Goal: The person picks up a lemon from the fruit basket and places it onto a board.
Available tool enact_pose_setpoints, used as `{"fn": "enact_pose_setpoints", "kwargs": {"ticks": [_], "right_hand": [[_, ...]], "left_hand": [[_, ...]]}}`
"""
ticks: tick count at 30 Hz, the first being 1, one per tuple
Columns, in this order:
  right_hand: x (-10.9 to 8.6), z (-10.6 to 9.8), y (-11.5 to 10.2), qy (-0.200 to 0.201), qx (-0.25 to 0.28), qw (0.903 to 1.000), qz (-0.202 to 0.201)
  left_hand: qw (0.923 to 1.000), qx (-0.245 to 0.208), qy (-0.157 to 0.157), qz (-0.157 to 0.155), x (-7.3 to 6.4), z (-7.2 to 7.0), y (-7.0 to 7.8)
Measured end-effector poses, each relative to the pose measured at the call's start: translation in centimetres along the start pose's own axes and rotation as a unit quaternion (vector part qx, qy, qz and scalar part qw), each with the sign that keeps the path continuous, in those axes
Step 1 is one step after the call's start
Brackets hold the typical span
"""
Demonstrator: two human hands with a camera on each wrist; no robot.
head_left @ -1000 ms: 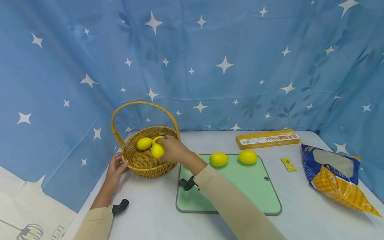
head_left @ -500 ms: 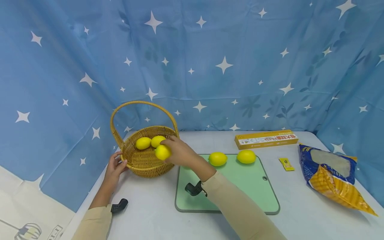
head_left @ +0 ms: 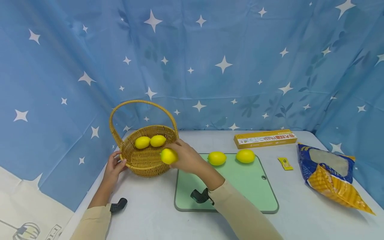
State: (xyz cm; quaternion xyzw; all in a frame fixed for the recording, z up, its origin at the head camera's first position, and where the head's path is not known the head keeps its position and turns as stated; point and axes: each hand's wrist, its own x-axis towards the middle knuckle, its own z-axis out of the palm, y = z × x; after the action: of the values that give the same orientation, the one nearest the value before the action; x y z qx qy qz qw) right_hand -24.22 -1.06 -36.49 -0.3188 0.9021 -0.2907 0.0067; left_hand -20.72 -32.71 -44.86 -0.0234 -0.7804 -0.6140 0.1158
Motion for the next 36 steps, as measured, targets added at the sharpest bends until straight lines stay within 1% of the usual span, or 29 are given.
{"fn": "enact_pose_setpoints", "kwargs": {"ticks": [3,6,10,14,17,22,25,27,33,36], "right_hand": [[-0.6,-0.1,0.1,0.005,-0.002,1.0,0.002],[-1.3,0.0,0.3,0.004,0.003,0.9999,0.01],[-2.0,0.5,0.6,0.0,0.01,0.9998,0.015],[-2.5,0.6,0.8,-0.001,0.005,0.9999,0.01],[-3.0,0.5,1.0,-0.005,-0.007,0.9999,0.015],[-3.9,0.4,1.6,-0.016,-0.018,0.9994,0.023],[-4.5,0.4,2.1,-0.016,-0.023,0.9994,0.021],[-4.8,0.5,2.4,-0.013,-0.027,0.9993,0.021],[-5.6,0.6,3.3,-0.007,-0.031,0.9994,0.017],[-5.8,0.5,3.5,-0.007,-0.033,0.9993,0.015]], "left_hand": [[1.0,-0.003,0.002,-0.002,0.3,-0.2,-0.7],[1.0,-0.006,0.002,-0.005,0.8,-0.4,-1.8],[0.9999,-0.003,0.008,-0.007,1.0,-0.9,-3.1],[0.9999,-0.004,0.012,0.0,1.1,-1.1,-3.4],[0.9999,-0.009,0.01,0.004,1.3,-1.0,-3.5],[0.9999,-0.013,0.008,0.0,1.5,-0.9,-3.7],[0.9999,-0.01,0.007,-0.003,1.4,-0.8,-3.6],[0.9999,-0.009,0.004,-0.005,1.3,-0.7,-3.3],[1.0,-0.005,-0.001,-0.008,0.5,-0.2,-1.1],[1.0,-0.001,-0.001,-0.005,0.2,-0.1,-0.3]]}}
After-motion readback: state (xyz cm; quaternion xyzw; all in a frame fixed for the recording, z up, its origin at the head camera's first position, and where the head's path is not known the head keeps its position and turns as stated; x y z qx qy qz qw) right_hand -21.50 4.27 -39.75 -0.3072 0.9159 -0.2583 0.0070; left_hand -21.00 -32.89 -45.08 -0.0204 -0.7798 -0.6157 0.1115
